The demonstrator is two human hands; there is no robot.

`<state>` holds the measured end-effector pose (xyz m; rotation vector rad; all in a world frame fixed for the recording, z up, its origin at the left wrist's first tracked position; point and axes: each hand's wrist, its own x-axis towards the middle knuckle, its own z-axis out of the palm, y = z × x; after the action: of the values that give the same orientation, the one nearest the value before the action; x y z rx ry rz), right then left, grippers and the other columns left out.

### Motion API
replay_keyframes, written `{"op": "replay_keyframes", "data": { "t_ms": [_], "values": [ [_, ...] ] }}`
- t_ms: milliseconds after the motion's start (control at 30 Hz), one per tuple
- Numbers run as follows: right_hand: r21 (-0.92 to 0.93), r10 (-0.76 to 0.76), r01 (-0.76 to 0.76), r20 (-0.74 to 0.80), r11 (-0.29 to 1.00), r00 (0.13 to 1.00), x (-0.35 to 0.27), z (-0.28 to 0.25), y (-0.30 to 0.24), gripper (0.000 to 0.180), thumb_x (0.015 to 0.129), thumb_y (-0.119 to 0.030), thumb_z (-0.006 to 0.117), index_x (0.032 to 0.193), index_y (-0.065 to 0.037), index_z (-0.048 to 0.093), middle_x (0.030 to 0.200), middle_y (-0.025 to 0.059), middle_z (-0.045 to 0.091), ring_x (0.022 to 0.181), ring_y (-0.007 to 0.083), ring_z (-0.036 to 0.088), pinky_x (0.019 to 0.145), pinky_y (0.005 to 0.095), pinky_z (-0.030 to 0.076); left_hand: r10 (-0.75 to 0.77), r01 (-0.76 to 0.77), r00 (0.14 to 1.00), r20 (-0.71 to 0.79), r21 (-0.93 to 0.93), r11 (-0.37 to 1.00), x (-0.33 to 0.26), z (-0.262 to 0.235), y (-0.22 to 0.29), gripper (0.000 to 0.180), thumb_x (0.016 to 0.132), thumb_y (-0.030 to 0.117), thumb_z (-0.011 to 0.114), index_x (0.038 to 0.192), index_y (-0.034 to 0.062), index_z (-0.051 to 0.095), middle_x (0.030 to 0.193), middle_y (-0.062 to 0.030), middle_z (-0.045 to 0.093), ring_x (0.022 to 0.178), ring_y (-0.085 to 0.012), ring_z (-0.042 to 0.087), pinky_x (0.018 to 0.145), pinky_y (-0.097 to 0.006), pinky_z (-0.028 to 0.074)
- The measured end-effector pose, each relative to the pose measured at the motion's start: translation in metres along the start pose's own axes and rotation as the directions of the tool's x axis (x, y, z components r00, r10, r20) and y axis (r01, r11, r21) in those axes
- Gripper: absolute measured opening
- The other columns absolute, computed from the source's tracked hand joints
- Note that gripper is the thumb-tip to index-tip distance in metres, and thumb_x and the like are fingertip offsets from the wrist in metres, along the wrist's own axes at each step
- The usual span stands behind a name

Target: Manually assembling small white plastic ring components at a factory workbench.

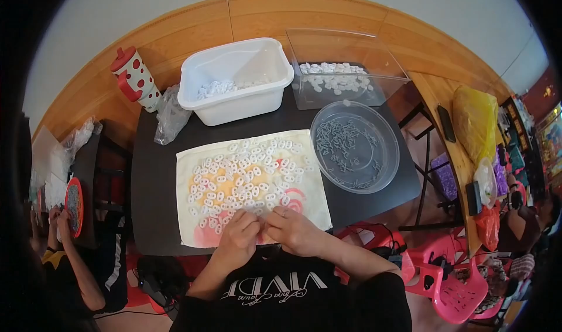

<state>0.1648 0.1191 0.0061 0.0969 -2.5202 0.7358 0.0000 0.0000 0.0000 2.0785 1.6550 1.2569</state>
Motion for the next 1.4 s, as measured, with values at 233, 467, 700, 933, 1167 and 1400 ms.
{"op": "replay_keyframes", "data": {
  "t_ms": [233, 467, 700, 933, 1167, 1400],
  "values": [
    [0.033, 0.025, -0.025, -0.013, 0.999, 1.000, -0.004, 0.002, 0.008, 0.023, 0.063, 0.001, 0.067, 0.084, -0.001, 0.059, 0.087, 0.0126, 0.053, 0.079, 0.0316, 0.054, 0.069, 0.0391, 0.046, -0.019, 0.019, 1.000, -0.004, -0.012, 1.000, 0.003, -0.003, 0.000, 0.018, 0.072, -0.008, 0.066, 0.089, -0.0042, 0.062, 0.086, -0.0158, 0.056, 0.078, -0.0350, 0.056, 0.067, -0.041, 0.047],
    [-0.609, -0.151, -0.200, -0.475, 0.767, 0.867, 0.044, -0.109, 0.052, 0.019, 0.074, 0.010, 0.068, 0.087, -0.002, 0.062, 0.079, 0.0119, 0.063, 0.067, 0.0294, 0.062, 0.061, 0.0361, 0.050, -0.118, 0.118, 0.992, -0.042, -0.018, 0.993, -0.007, -0.005, 0.001, 0.028, 0.079, -0.003, 0.071, 0.107, -0.0030, 0.068, 0.091, -0.0154, 0.062, 0.083, -0.0332, 0.061, 0.072, -0.040, 0.050],
    [-0.254, 0.148, -0.471, -0.735, 0.845, 0.661, 0.094, -0.197, 0.091, 0.004, 0.092, 0.002, 0.063, 0.088, 0.001, 0.065, 0.075, 0.0054, 0.064, 0.070, 0.0100, 0.058, 0.064, 0.0247, 0.047, -0.062, 0.059, 0.996, -0.065, -0.048, 0.997, -0.003, -0.006, -0.002, 0.028, 0.080, -0.001, 0.072, 0.107, -0.0024, 0.068, 0.090, -0.0151, 0.062, 0.082, -0.0334, 0.061, 0.071, -0.040, 0.050],
    [-0.067, 0.333, -0.355, -0.221, 0.932, 0.917, 0.040, -0.132, 0.042, 0.007, 0.084, 0.008, 0.066, 0.088, 0.002, 0.065, 0.083, 0.0097, 0.063, 0.074, 0.0207, 0.061, 0.065, 0.0309, 0.047, -0.067, 0.066, 0.996, -0.050, -0.033, 0.997, -0.005, -0.006, -0.001, 0.025, 0.079, -0.001, 0.073, 0.103, -0.0023, 0.068, 0.087, -0.0143, 0.062, 0.081, -0.0321, 0.061, 0.069, -0.039, 0.050],
    [-0.130, 0.198, -0.193, 0.027, 0.972, 0.980, 0.015, -0.126, 0.047, 0.011, 0.081, 0.001, 0.070, 0.091, 0.001, 0.065, 0.088, 0.0139, 0.063, 0.085, 0.0342, 0.063, 0.070, 0.0401, 0.050, -0.008, 0.010, 0.993, -0.116, 0.014, 1.000, -0.004, -0.001, 0.006, 0.022, 0.079, 0.000, 0.073, 0.100, -0.0023, 0.068, 0.087, -0.0144, 0.061, 0.075, -0.0327, 0.060, 0.065, -0.040, 0.049],
    [-0.172, 0.093, -0.063, 0.176, 0.983, 0.980, 0.015, -0.117, 0.058, 0.011, 0.080, -0.007, 0.070, 0.085, -0.003, 0.062, 0.088, 0.0131, 0.059, 0.087, 0.0345, 0.060, 0.075, 0.0441, 0.050, 0.031, -0.004, 0.985, -0.171, 0.156, 0.988, -0.005, 0.004, 0.010, 0.023, 0.074, -0.006, 0.074, 0.097, -0.0019, 0.070, 0.085, -0.0135, 0.064, 0.073, -0.0292, 0.062, 0.062, -0.037, 0.050]
  ]
}}
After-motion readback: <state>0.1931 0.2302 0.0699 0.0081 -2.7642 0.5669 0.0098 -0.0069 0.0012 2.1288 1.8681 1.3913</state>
